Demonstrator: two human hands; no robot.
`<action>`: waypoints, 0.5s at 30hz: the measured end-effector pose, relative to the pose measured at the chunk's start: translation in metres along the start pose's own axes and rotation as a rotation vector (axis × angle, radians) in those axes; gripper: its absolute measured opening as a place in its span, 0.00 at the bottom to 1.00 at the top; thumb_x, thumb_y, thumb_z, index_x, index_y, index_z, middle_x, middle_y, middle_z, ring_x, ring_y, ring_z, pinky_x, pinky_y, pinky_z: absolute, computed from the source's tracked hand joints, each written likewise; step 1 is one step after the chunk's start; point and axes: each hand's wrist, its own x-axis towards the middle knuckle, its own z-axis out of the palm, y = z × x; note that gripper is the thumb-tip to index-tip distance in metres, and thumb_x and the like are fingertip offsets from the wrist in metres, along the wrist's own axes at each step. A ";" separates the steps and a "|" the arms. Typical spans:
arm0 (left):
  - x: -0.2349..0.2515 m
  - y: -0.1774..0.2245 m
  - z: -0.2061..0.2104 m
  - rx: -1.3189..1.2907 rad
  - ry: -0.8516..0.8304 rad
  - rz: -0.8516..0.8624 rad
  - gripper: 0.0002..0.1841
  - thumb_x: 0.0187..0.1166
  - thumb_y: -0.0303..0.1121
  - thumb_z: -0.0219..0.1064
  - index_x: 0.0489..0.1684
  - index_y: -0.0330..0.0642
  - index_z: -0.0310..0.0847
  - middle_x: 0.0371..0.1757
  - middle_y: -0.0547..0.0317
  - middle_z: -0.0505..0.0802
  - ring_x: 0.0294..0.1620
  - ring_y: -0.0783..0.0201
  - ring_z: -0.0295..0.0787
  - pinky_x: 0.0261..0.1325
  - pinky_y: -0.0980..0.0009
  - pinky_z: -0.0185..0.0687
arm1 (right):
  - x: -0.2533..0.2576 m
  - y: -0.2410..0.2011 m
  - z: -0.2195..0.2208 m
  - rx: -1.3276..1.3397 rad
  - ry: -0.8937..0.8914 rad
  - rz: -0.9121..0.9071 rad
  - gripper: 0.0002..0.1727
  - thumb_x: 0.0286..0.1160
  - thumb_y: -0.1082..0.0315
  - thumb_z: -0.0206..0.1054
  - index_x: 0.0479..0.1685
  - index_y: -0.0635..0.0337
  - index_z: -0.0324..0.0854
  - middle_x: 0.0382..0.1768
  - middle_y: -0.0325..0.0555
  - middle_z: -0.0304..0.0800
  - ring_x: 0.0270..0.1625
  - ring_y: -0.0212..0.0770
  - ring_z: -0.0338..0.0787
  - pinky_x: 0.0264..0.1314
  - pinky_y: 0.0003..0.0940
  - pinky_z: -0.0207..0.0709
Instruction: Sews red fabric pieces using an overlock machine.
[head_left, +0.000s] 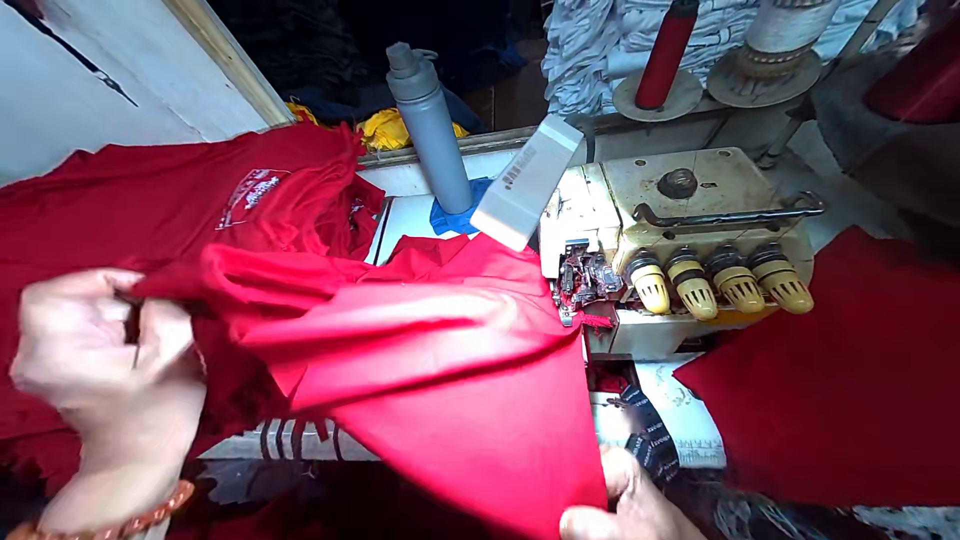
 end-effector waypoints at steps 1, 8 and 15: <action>0.012 0.001 0.006 0.012 -0.057 0.023 0.20 0.86 0.29 0.54 0.63 0.15 0.69 0.47 0.25 0.86 0.45 0.48 0.84 0.52 0.54 0.80 | -0.007 0.006 0.003 0.012 -0.033 0.065 0.08 0.75 0.66 0.71 0.28 0.56 0.86 0.31 0.28 0.94 0.41 0.16 0.91 0.46 0.19 0.85; -0.012 0.019 0.076 0.186 -0.879 0.053 0.14 0.84 0.27 0.63 0.61 0.44 0.90 0.41 0.42 0.95 0.44 0.37 0.93 0.49 0.31 0.81 | -0.059 0.057 0.011 -0.829 0.232 0.492 0.19 0.73 0.60 0.73 0.35 0.74 0.88 0.35 0.62 0.93 0.40 0.57 0.95 0.49 0.57 0.87; -0.064 0.139 0.096 -0.377 -0.366 0.359 0.16 0.78 0.44 0.65 0.50 0.45 0.94 0.51 0.61 0.96 0.58 0.69 0.89 0.63 0.66 0.81 | -0.034 0.031 -0.005 -0.506 0.659 0.079 0.15 0.71 0.72 0.73 0.52 0.75 0.85 0.50 0.49 0.92 0.51 0.29 0.94 0.56 0.26 0.90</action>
